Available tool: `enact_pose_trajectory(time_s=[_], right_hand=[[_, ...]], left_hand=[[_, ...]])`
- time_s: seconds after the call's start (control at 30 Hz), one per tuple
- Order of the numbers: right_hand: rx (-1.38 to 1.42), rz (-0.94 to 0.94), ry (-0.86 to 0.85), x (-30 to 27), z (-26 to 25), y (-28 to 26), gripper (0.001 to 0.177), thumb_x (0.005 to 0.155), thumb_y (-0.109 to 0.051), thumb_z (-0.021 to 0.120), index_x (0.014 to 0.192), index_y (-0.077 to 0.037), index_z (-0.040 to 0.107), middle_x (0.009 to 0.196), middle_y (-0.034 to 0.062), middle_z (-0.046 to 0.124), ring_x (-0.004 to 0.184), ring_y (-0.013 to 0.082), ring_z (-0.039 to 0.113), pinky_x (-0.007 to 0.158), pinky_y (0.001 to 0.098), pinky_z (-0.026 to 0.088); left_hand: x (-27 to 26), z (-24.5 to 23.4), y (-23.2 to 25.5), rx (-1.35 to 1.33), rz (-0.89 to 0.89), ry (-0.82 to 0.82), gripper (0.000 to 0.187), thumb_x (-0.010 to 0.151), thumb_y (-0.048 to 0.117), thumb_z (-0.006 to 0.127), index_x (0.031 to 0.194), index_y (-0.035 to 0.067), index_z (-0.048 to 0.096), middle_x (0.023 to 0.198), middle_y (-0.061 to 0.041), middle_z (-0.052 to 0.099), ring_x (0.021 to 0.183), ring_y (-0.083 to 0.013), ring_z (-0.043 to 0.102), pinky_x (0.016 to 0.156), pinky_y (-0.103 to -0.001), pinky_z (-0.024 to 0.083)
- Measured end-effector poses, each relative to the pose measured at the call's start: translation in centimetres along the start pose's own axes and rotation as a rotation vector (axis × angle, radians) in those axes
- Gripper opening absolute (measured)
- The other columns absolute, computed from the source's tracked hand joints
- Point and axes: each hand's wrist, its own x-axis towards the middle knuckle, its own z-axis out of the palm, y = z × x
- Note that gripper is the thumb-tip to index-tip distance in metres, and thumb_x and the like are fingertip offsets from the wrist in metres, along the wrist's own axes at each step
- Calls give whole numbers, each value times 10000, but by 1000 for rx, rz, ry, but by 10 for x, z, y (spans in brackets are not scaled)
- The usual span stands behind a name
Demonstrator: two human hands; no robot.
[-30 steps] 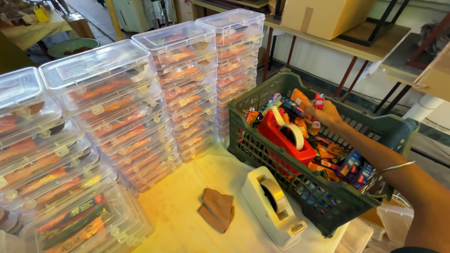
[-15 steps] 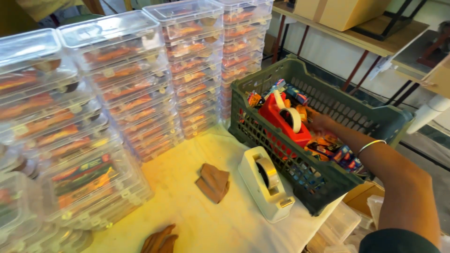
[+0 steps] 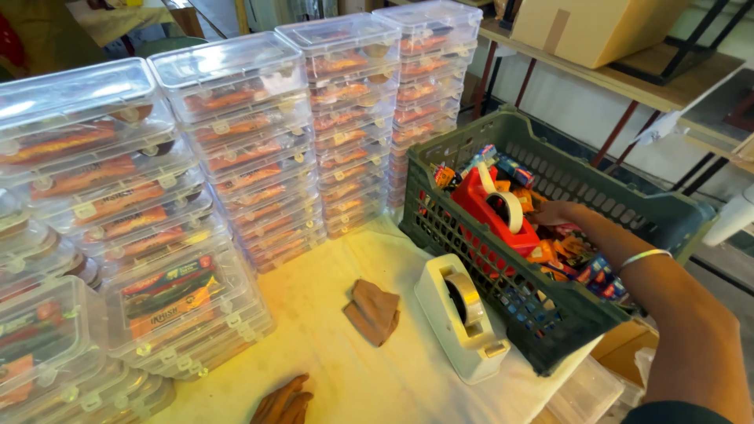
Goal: The person arranges small packaged items on a table, places them into a clear plastic container, and stacks the container with others. They then pick up a small orange packet, wipe it with a cloth, and place it into a plastic bag.
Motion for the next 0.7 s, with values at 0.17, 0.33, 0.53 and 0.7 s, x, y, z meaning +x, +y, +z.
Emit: enact_pose_trajectory(time_s=[0.17, 0.33, 0.53, 0.7], right_hand=[[229, -45, 103, -24, -49, 9, 515, 922, -562, 610, 840, -73, 750, 647, 69, 575, 561, 196, 527, 525, 362, 416], [408, -284, 379, -15, -63, 44, 529, 964, -571, 559, 946, -73, 739, 773, 45, 625, 645, 147, 560, 553, 358, 450], [507, 6, 507, -79, -56, -2, 602, 970, -617, 517, 1022, -56, 729, 804, 129, 788, 715, 239, 777, 677, 407, 570], [146, 218, 522, -98, -41, -26, 572, 844, -581, 766, 1000, -32, 786, 790, 101, 791, 762, 218, 763, 764, 386, 592]], left_hand=[[3, 0, 1, -11, 2, 10, 181, 724, 79, 743, 890, 145, 770, 1188, -81, 735, 935, -204, 759, 844, -386, 592], [9, 0, 4, -41, 25, 15, 199, 720, 67, 731, 902, 140, 769, 1196, -84, 732, 943, -203, 760, 846, -381, 595], [-7, 20, -17, -31, 14, -5, 196, 718, 96, 743, 899, 166, 772, 1198, -76, 726, 923, -189, 760, 827, -385, 597], [-32, 47, -49, -6, 22, -39, 181, 718, 145, 749, 889, 196, 783, 1193, -52, 731, 884, -163, 766, 778, -390, 604]])
